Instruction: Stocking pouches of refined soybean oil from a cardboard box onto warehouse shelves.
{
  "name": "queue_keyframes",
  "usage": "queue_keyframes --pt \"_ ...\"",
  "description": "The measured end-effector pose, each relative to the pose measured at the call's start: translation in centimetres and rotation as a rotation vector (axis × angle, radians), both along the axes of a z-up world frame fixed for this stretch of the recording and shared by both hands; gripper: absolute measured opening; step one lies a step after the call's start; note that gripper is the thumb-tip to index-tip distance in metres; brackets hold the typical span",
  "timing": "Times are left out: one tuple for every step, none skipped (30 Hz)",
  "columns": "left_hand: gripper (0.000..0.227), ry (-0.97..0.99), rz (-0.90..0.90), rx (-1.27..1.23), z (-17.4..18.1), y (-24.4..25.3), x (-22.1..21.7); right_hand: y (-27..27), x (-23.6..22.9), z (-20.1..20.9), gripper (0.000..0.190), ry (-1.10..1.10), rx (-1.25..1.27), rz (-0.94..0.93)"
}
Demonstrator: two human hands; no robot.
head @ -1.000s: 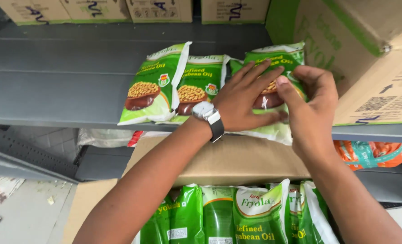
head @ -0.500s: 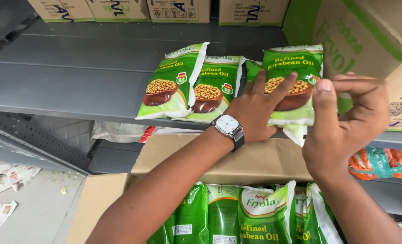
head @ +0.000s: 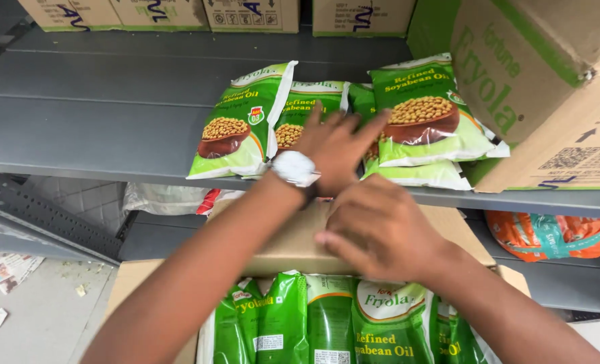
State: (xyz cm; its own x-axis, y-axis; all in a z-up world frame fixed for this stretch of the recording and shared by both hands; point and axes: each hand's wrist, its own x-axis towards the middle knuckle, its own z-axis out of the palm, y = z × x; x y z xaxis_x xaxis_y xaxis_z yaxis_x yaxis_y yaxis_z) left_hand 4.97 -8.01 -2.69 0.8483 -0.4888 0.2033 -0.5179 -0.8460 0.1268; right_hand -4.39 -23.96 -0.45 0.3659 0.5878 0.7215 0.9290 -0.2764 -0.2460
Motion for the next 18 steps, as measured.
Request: queue_keyframes --pt "0.1 -0.083 -0.035 0.026 0.5 1.7 -0.8 0.1 -0.2 -0.1 0.016 0.036 -0.094 0.076" --pt "0.112 -0.164 -0.071 0.052 1.1 3.3 -1.5 0.3 -0.4 -0.1 0.019 0.071 -0.189 0.153" --pt "0.112 -0.163 -0.066 0.058 1.4 4.6 -1.9 0.5 -0.5 -0.3 0.019 0.072 -0.183 0.159" --pt "0.116 -0.105 -0.021 0.075 1.8 5.9 -2.3 0.8 -0.6 -0.6 0.021 0.101 -0.249 0.199" --pt "0.12 -0.05 0.029 0.086 2.2 7.3 -2.8 1.0 -0.7 -0.7 0.024 0.128 -0.322 0.243" --pt "0.12 -0.05 0.038 0.087 2.0 8.0 -2.8 1.3 -0.8 -0.8 0.024 0.126 -0.322 0.253" --pt "0.126 -0.098 0.088 0.128 1.8 8.6 -2.9 1.5 -0.8 -0.9 0.025 0.146 -0.379 0.253" --pt "0.131 -0.146 0.138 0.169 1.5 9.2 -2.9 1.6 -0.9 -1.0 0.027 0.164 -0.436 0.253" --pt "0.131 -0.143 0.144 0.169 1.8 9.3 -3.0 1.7 -1.0 -0.9 0.027 0.165 -0.438 0.259" --pt "0.125 -0.103 0.212 0.215 2.1 9.2 -3.2 1.7 -1.0 -0.8 0.03 0.188 -0.461 0.246" --pt "0.119 -0.065 0.275 0.262 2.5 9.1 -3.1 1.7 -1.1 -0.7 0.032 0.21 -0.483 0.228" --pt "0.119 -0.066 0.276 0.263 2.4 9.1 -3.0 1.7 -1.0 -0.5 0.032 0.209 -0.482 0.228" --pt "0.115 -0.04 0.268 0.248 2.3 9.1 -2.8 1.7 -1.0 -0.4 0.034 0.226 -0.482 0.223" --pt "0.111 -0.014 0.259 0.234 2.1 9.0 -2.7 1.6 -1.0 -0.3 0.036 0.244 -0.481 0.218" --pt "0.111 -0.013 0.258 0.236 1.9 9.1 -2.4 1.6 -0.9 -0.3 0.036 0.245 -0.479 0.218" --pt "0.109 0.018 0.234 0.159 1.6 9.3 -2.1 1.7 -0.9 -0.3 0.037 0.255 -0.478 0.214" --pt "0.107 0.048 0.211 0.081 1.4 9.5 -1.8 1.7 -0.8 -0.3 0.039 0.263 -0.479 0.209" --pt "0.107 0.046 0.211 0.082 1.3 9.2 -1.6 1.9 -0.8 -0.2 0.039 0.261 -0.478 0.209"
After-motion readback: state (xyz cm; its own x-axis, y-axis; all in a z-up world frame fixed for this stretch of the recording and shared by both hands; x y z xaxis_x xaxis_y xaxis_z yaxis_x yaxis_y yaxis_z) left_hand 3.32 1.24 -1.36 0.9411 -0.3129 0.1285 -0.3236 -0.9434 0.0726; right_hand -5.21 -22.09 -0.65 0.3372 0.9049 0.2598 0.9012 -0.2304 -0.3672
